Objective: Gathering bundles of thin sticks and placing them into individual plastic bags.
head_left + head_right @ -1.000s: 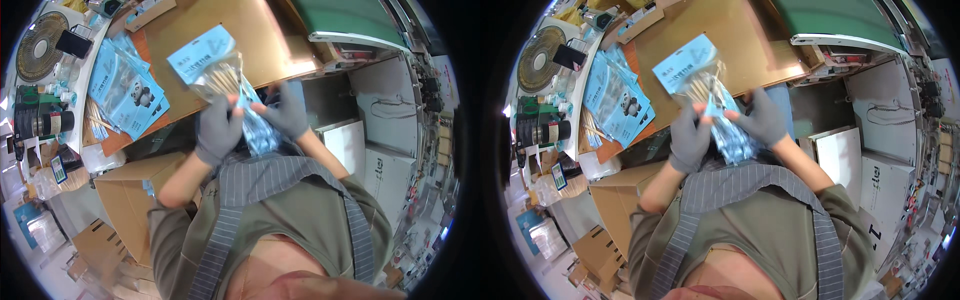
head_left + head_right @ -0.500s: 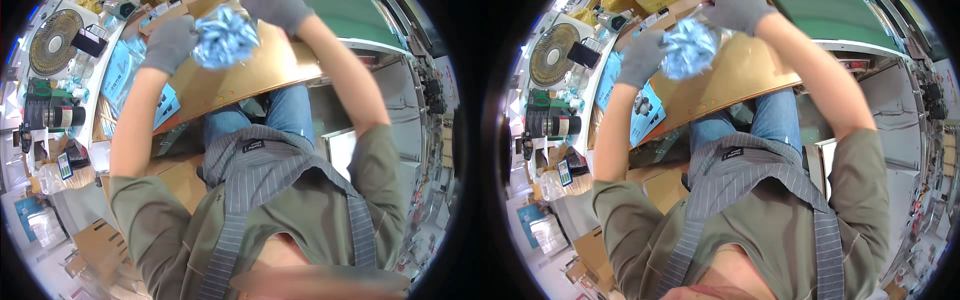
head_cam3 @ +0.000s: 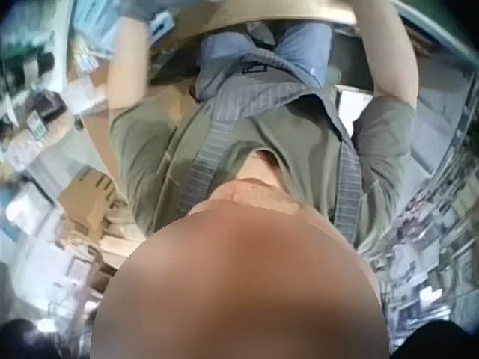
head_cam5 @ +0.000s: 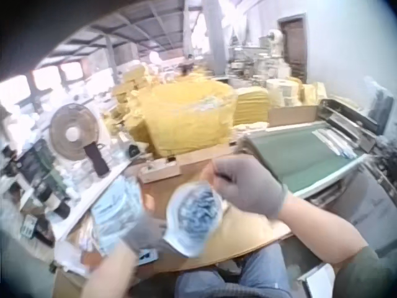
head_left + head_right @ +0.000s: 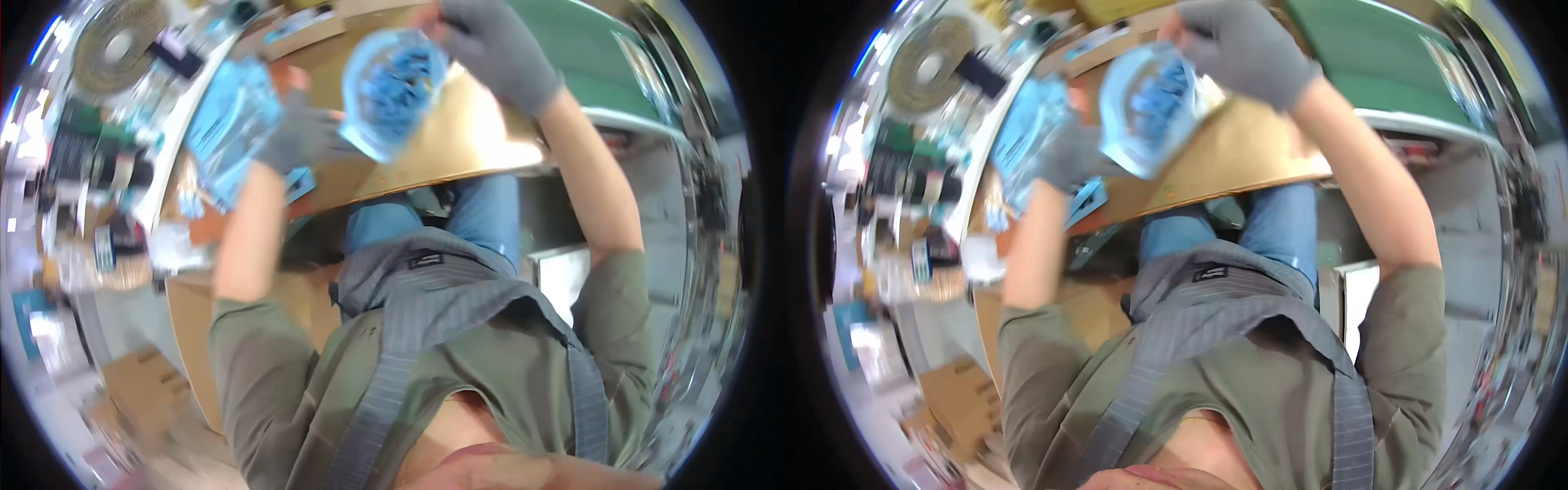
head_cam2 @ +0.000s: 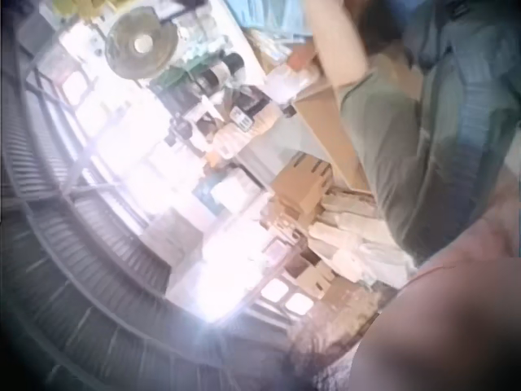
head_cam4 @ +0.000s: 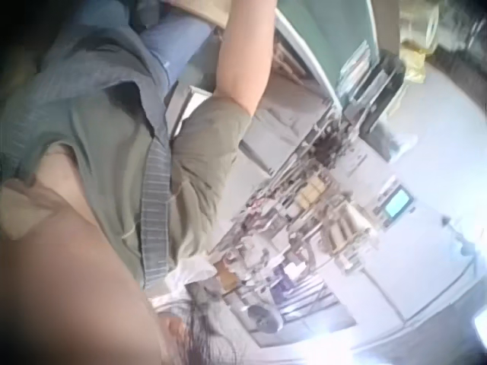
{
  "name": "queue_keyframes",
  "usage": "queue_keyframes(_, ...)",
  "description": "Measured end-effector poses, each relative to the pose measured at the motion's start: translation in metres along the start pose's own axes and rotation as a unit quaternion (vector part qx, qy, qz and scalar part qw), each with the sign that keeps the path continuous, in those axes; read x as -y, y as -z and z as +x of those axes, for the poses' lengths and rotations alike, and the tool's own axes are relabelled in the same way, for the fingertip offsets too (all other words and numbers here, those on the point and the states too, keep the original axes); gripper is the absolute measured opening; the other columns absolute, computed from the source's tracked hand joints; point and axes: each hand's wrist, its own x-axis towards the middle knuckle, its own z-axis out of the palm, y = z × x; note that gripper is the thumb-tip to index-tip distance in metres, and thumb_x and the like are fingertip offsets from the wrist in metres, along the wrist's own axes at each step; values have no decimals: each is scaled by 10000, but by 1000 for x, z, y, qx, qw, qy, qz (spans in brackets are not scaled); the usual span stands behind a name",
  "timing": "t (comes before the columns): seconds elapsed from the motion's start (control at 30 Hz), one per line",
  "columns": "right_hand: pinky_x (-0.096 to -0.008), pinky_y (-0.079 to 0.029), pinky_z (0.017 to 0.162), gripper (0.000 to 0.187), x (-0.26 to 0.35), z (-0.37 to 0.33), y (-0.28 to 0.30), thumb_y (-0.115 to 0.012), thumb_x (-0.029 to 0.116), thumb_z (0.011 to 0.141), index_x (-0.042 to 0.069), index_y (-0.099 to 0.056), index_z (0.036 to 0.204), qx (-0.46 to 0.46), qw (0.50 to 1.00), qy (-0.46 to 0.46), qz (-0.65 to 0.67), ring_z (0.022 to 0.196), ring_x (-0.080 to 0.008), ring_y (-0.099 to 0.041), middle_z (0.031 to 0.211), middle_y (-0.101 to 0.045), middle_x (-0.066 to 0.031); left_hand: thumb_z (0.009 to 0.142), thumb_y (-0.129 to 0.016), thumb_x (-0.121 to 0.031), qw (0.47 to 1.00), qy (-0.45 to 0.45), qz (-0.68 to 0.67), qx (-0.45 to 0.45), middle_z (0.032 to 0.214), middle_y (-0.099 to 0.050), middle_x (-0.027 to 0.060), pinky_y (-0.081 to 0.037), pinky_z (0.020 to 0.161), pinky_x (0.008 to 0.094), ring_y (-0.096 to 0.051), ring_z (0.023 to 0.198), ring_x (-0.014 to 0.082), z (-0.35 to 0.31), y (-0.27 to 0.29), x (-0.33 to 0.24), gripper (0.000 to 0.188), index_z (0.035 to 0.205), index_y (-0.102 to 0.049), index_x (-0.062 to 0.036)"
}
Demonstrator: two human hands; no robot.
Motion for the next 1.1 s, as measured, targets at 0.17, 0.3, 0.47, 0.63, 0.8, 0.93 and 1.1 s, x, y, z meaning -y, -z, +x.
queue_keyframes(0.17, -389, -455, 640, 237, 70, -50, -91, -578, 14, 682, 51, -602, 915, 122, 953, 229, -153, 723, -335, -565, 788, -557, -118, 922, -529, -274, 635, -545, 539, -101, 1010, -622, 49, -483, 786, 312, -591, 926, 148, 57, 11, 138, 351, 1183, -547, -41)
queue_keyframes(0.3, -410, -492, 812, 268, 102, -31, -97, -622, 48, 790, -37, -596, 1043, 223, 917, 321, 73, 916, -361, -626, 973, -638, -222, 870, -586, -232, 854, -353, 152, -350, 981, -655, 85, -476, 876, 278, -624, 941, 165, -67, -113, 151, 353, 1135, -605, 1)
queue_keyframes(0.47, -435, -375, 1001, 440, 89, -24, -97, -554, 116, 864, -90, -483, 1247, 157, 955, 252, 5, 1127, -348, -551, 1182, -576, -248, 736, -647, -172, 682, -478, 153, -533, 953, -658, 149, -531, 743, 305, -648, 820, 202, -244, -141, 211, 451, 1110, -582, 73)
queue_keyframes(0.63, -411, -356, 1030, 407, 50, -27, -86, -486, 75, 902, -95, -463, 1270, 135, 987, 83, 40, 1152, -312, -538, 1208, -565, -233, 741, -685, -148, 546, -366, 97, -747, 932, -658, 97, -514, 725, 263, -637, 813, 174, -387, -131, 324, 394, 1083, -605, 31)
queue_keyframes(0.8, -378, -375, 1009, 376, 31, -36, -94, -476, 46, 903, -91, -486, 1253, 166, 984, 17, 62, 1136, -264, -547, 1192, -580, -192, 772, -726, -197, 552, -155, -17, -819, 881, -656, 80, -534, 709, 305, -654, 819, 181, -442, -25, 411, 336, 1021, -626, 5)
queue_keyframes(0.93, -299, -444, 886, 289, 47, -27, -99, -579, 17, 803, -48, -594, 1084, 177, 980, 74, -55, 974, -226, -615, 1019, -647, -150, 841, -656, -216, 454, 119, 130, -873, 738, -645, 89, -494, 521, 292, -644, 691, 176, -459, 40, 402, 241, 906, -645, 16)
queue_keyframes(1.1, -319, -485, 824, 274, -8, -68, -97, -618, 120, 820, 2, -614, 1067, 143, 987, -74, 23, 937, -226, -628, 988, -651, -143, 914, -537, -198, 310, -338, 392, -798, 857, -633, 71, -473, 624, 255, -575, 720, 129, -336, 29, 198, 270, 1047, -618, 22)
